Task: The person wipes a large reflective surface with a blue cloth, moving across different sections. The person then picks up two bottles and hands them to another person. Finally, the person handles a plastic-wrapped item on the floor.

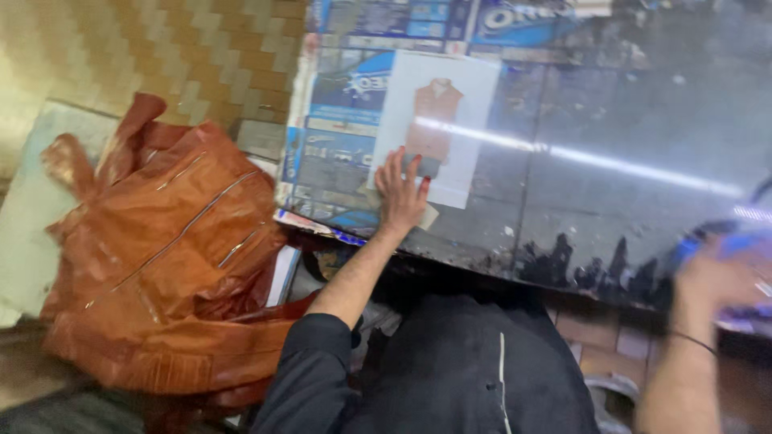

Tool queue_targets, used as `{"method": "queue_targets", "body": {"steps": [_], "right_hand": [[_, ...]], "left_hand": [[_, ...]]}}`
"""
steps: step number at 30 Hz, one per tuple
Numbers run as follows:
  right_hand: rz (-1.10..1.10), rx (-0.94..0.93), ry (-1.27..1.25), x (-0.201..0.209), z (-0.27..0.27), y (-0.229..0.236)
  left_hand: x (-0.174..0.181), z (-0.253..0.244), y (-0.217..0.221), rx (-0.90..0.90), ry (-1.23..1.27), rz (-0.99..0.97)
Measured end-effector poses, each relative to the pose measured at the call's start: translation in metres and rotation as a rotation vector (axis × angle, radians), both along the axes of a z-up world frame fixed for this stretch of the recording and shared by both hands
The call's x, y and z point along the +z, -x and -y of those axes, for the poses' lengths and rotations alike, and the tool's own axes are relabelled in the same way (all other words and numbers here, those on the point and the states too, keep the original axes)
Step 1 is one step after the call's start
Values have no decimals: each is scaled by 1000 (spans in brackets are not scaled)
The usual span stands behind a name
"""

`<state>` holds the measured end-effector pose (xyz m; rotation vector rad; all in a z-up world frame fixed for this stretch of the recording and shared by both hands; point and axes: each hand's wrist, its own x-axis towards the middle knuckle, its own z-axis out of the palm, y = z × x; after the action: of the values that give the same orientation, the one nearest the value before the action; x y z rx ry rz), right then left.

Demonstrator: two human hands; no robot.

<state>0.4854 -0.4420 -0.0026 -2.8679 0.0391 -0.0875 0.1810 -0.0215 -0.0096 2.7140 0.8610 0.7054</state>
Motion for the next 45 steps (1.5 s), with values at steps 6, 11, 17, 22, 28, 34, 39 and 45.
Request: {"method": "queue_targets", "body": {"steps": [6,11,17,22,28,34,39,45], "right_hand": [[-14,876,-83,-12,-151,178],[32,1299,-148,-17,-132,204],[70,929,14,-3,2,67],[84,330,60,4,120,-75],[38,267,33,13,57,-84],[65,1197,-107,8,80,-30],[84,963,87,1,196,-108],[146,242,65,5,317,-248]], "left_hand": [[-14,-12,11,-70,-55,167],[-12,-13,20,-62,77,194],[10,3,9,-12,58,126],[20,47,-46,43,103,100],[9,102,-214,-104,155,206],[7,129,-279,-36,-119,47],[11,131,-266,7,-49,199],[11,133,-270,81,-30,223]]}}
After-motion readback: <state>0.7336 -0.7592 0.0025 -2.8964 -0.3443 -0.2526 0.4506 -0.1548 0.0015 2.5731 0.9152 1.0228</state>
